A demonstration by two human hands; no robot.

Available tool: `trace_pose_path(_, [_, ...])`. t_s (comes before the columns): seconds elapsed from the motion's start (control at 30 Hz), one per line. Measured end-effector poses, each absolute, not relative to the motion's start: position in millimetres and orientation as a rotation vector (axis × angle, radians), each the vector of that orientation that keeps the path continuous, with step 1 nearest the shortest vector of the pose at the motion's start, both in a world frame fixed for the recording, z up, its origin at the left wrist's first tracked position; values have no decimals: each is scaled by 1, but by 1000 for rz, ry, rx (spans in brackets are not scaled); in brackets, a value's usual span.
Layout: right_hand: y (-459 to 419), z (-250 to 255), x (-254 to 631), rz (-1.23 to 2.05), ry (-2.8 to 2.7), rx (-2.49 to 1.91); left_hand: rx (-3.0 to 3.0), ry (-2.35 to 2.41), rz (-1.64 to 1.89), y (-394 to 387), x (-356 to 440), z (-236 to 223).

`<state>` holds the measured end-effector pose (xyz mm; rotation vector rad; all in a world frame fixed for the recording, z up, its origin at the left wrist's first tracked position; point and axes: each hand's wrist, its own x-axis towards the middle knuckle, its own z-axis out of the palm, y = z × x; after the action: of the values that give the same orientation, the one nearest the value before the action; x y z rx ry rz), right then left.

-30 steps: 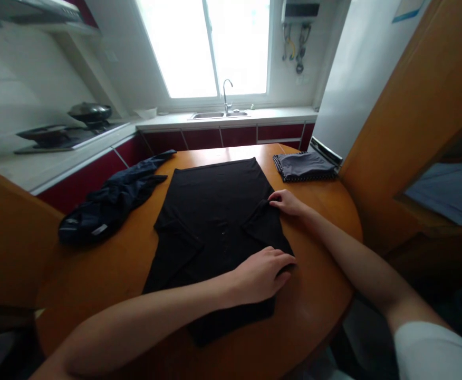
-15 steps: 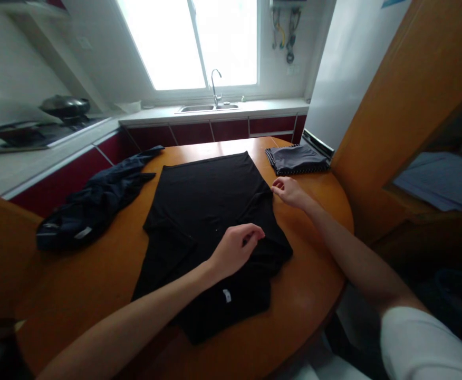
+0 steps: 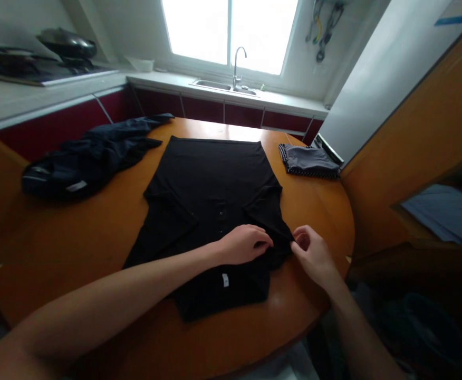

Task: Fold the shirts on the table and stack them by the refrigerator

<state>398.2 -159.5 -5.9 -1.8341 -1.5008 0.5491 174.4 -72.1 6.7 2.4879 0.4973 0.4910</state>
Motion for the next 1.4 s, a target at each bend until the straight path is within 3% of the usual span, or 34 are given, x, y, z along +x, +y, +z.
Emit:
trace_pose_path(0.2, [-159, 13, 408, 316, -1563, -1904, 2638, 465, 509, -76, 171, 10])
trace_pose_path(0.33, [-164, 12, 408, 232, -1715, -2074, 2661, 152, 529, -82, 168, 15])
trace_pose_path(0.5, [-170, 1, 411, 225, -1789, -2098, 2612, -30, 245, -86, 165, 13])
trace_pose_path(0.77, [-171, 28, 426, 350, -2090, -1916, 2359, -69, 204, -87, 167, 22])
trace_pose_path(1.03, [-34, 57, 419, 128, -2009, -1732, 2121, -29, 213, -86, 168, 26])
trace_pose_path(1.27, [50, 13, 400, 1, -2145, -1893, 1944, -25, 126, -70, 157, 56])
trace_pose_path(1.4, [54, -10, 403, -68, -2068, -1897, 2247, 323, 280, -30, 141, 69])
